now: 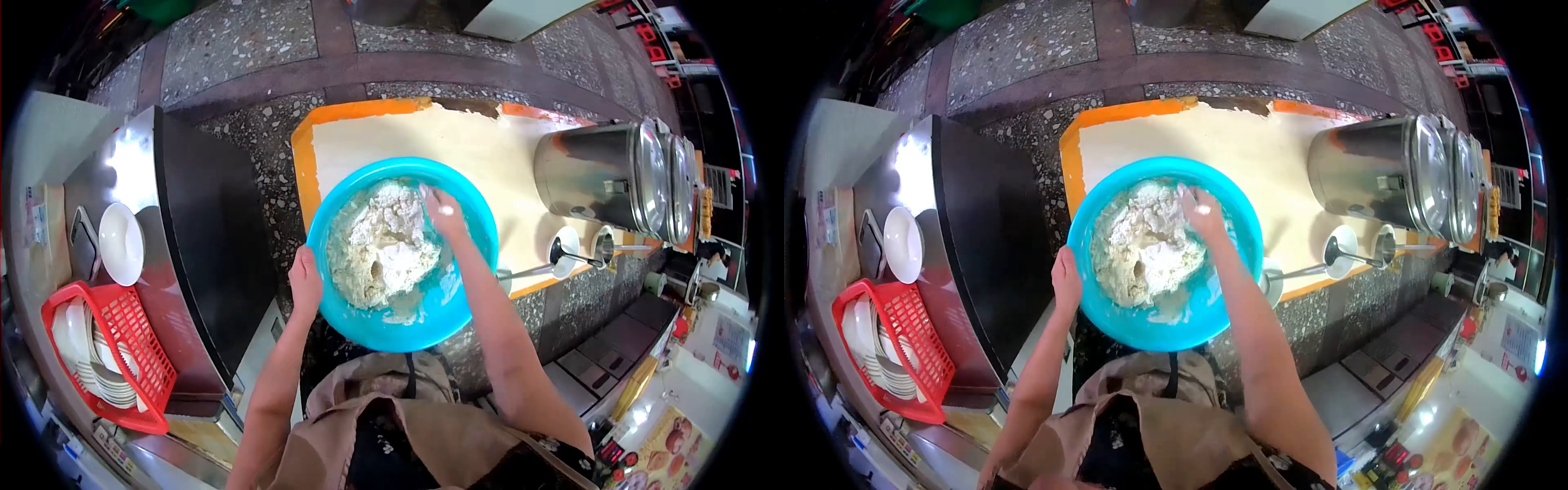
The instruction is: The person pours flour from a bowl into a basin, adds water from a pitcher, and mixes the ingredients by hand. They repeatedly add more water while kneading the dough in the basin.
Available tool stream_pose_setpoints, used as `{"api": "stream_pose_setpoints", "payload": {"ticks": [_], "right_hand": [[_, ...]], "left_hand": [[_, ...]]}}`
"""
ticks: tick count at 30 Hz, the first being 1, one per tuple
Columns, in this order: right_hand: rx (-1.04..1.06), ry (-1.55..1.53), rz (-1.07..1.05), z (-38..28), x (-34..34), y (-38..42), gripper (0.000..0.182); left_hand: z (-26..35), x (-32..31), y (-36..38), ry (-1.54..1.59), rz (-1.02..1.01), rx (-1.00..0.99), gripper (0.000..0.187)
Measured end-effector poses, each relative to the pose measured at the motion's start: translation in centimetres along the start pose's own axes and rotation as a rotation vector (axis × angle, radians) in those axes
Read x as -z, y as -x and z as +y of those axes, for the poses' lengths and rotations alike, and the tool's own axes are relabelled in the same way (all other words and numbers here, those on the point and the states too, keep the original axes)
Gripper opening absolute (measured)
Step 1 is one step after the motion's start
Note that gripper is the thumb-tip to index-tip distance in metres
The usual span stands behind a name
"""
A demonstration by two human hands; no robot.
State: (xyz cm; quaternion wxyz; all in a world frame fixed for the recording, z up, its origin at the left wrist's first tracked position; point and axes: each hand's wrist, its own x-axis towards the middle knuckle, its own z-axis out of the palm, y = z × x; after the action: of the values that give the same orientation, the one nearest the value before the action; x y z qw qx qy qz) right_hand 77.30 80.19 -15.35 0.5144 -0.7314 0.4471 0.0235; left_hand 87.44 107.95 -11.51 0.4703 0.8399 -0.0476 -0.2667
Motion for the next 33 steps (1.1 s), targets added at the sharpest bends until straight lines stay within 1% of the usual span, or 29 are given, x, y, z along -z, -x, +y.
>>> {"api": "stream_pose_setpoints", "payload": {"ticks": [1,2,4,5,6,8,9,10,11,13,14,15,16,18,19,21,22,23,24,25,26,28,29,30,31,32,33], "right_hand": [[-0.121,-0.377,-0.086,1.3,-1.0,-2.9,0.037],[-0.117,-0.376,-0.094,1.7,-1.8,-4.0,0.037],[-0.574,-0.909,-0.402,1.7,-3.2,-6.3,0.042],[-0.487,-1.023,-0.476,3.0,-4.0,-6.8,0.043],[-0.501,-1.017,-0.477,2.5,-3.8,-5.6,0.043],[-0.405,-0.521,-0.312,-1.5,-2.3,-3.4,0.043],[-0.155,-0.418,-0.528,-2.9,-1.4,-1.9,0.040],[0.006,-0.237,-0.566,-4.6,-0.7,0.1,0.046],[0.164,-0.050,-0.598,-5.9,-0.4,2.7,0.053],[0.301,0.120,-0.510,-2.2,-2.5,4.6,0.078],[0.332,0.669,-0.444,-3.6,-3.7,6.3,0.103],[0.054,0.858,-0.404,-7.0,-5.0,8.4,0.099],[0.035,0.996,-0.492,-6.6,-6.5,8.5,0.075],[-0.038,1.174,-0.455,-4.8,-10.2,8.5,0.045],[-0.050,1.160,-0.463,-3.4,-12.2,8.2,0.045],[-0.172,1.096,-0.050,-1.6,-14.5,7.2,0.030],[-0.177,1.095,-0.038,-1.2,-14.6,6.2,0.030],[-0.151,1.138,-0.113,-0.7,-14.6,5.6,0.026],[-0.124,1.183,-0.200,-0.1,-14.4,5.5,0.023],[-0.398,0.498,0.058,-1.0,-13.5,5.9,0.020],[0.005,1.149,-0.397,-4.0,-11.0,6.4,0.025],[-0.056,0.847,-0.444,-5.8,-8.0,7.9,0.039],[-0.059,0.844,-0.462,-4.5,-7.3,9.6,0.039],[0.172,0.576,-0.236,-2.8,-6.5,10.7,0.044],[0.398,0.300,-0.003,-1.9,-5.4,10.6,0.049],[0.326,0.356,0.065,-2.3,-3.6,9.6,0.053],[0.247,0.412,0.126,-2.9,-2.1,8.3,0.057]], "left_hand": [[1.4,0.0,-0.3,0.003,0.005,0.022,0.034],[1.2,-0.4,-0.9,0.003,0.014,0.024,0.034],[1.4,-0.8,-2.7,-0.029,0.093,-0.094,0.034],[1.7,-0.9,-3.0,-0.027,0.096,-0.081,0.034],[2.6,-0.9,-3.5,-0.017,0.083,-0.067,0.034],[3.9,-0.6,-4.8,-0.004,0.072,-0.074,0.035],[3.7,-0.7,-5.0,-0.065,0.049,-0.061,0.036],[3.9,-0.9,-5.5,-0.121,0.034,-0.061,0.038],[3.9,-1.1,-5.8,-0.114,0.037,-0.076,0.038],[3.7,-1.4,-5.8,-0.201,0.011,-0.158,0.039],[3.8,-1.2,-5.4,-0.204,0.002,-0.156,0.039],[3.8,-1.2,-5.3,-0.208,-0.029,-0.156,0.038],[3.8,-1.4,-5.3,-0.213,-0.060,-0.155,0.037],[4.2,-1.4,-5.4,-0.213,-0.060,-0.159,0.037],[4.1,-1.3,-5.3,-0.210,-0.057,-0.163,0.036],[3.9,-1.5,-5.8,-0.214,-0.067,-0.191,0.036],[3.9,-1.6,-6.3,-0.201,-0.046,-0.216,0.035],[4.0,-1.7,-7.2,-0.251,-0.114,-0.227,0.038],[4.6,-1.7,-7.7,-0.249,-0.119,-0.218,0.038],[5.4,-1.4,-7.7,-0.289,-0.166,-0.196,0.039],[6.0,-1.1,-7.6,-0.328,-0.206,-0.187,0.040],[5.7,-0.6,-6.7,-0.311,-0.187,-0.165,0.040],[5.0,-0.2,-5.5,-0.252,-0.151,-0.133,0.039],[4.3,0.0,-4.6,-0.190,-0.110,-0.112,0.038],[3.3,-0.2,-3.0,-0.102,-0.016,-0.095,0.037],[2.2,-0.5,-1.3,-0.011,0.081,-0.077,0.037],[1.3,-0.6,-0.5,-0.009,0.132,-0.088,0.038]]}}
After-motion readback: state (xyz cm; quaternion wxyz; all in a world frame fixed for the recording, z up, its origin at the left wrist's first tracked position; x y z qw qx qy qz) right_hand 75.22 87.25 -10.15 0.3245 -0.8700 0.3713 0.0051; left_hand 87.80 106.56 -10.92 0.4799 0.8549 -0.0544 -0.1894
